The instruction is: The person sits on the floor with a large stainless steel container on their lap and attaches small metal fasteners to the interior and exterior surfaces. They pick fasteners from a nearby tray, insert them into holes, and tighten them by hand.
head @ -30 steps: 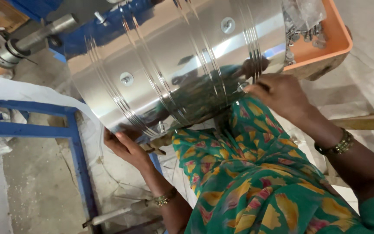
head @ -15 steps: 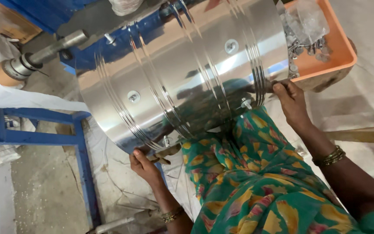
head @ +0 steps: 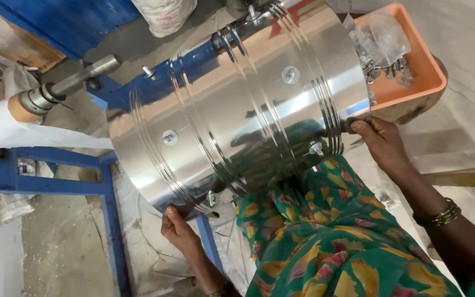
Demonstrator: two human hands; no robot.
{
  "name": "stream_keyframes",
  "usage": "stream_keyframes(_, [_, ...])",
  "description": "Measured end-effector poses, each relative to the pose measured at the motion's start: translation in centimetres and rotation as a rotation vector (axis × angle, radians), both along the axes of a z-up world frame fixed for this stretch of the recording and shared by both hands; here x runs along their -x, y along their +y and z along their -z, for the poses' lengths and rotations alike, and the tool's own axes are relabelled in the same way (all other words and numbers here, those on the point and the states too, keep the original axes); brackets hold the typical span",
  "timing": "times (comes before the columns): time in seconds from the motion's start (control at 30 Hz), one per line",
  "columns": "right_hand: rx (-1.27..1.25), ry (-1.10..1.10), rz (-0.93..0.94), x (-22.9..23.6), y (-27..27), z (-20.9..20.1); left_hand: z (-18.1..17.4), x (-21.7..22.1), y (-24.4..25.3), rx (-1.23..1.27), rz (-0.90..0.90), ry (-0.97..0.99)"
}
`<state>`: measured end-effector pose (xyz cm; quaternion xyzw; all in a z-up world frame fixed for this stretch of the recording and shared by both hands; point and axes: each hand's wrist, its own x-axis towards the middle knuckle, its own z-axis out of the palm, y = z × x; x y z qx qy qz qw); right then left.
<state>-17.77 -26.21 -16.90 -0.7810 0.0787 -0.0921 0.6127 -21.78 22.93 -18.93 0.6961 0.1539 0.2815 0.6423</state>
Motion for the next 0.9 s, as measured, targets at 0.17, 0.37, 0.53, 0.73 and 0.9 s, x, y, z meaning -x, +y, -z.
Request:
stream_keyframes(0.17, [-0.004,0.062,0.020,-0.3,0.3,-4.2,-3.8,0.2,-1.3,-0.037,-0.075,0.024])
stream_keyframes(0.37, [-0.151,0.092,0.079,-0.7,1.2,-11.4,-9.3,-0.5,-2.3,-0.091,-0.194,0.097])
stream_keyframes(0.53, [-0.216,0.067,0.050,-2.6,1.4,-14.7,-11.8,-1.1,-3.7,-0.062,-0.252,0.113])
stream_keyframes(0.73, [-0.147,-0.059,-0.004,-3.8,2.4,-15.5,-11.9,-3.2,-2.9,-0.113,-0.159,-0.007])
stream_keyframes(0.9, [0.141,-0.310,0.038,-6.6,2.6,-13.4,-12.7,-6.4,-2.4,-0.544,-0.181,0.008])
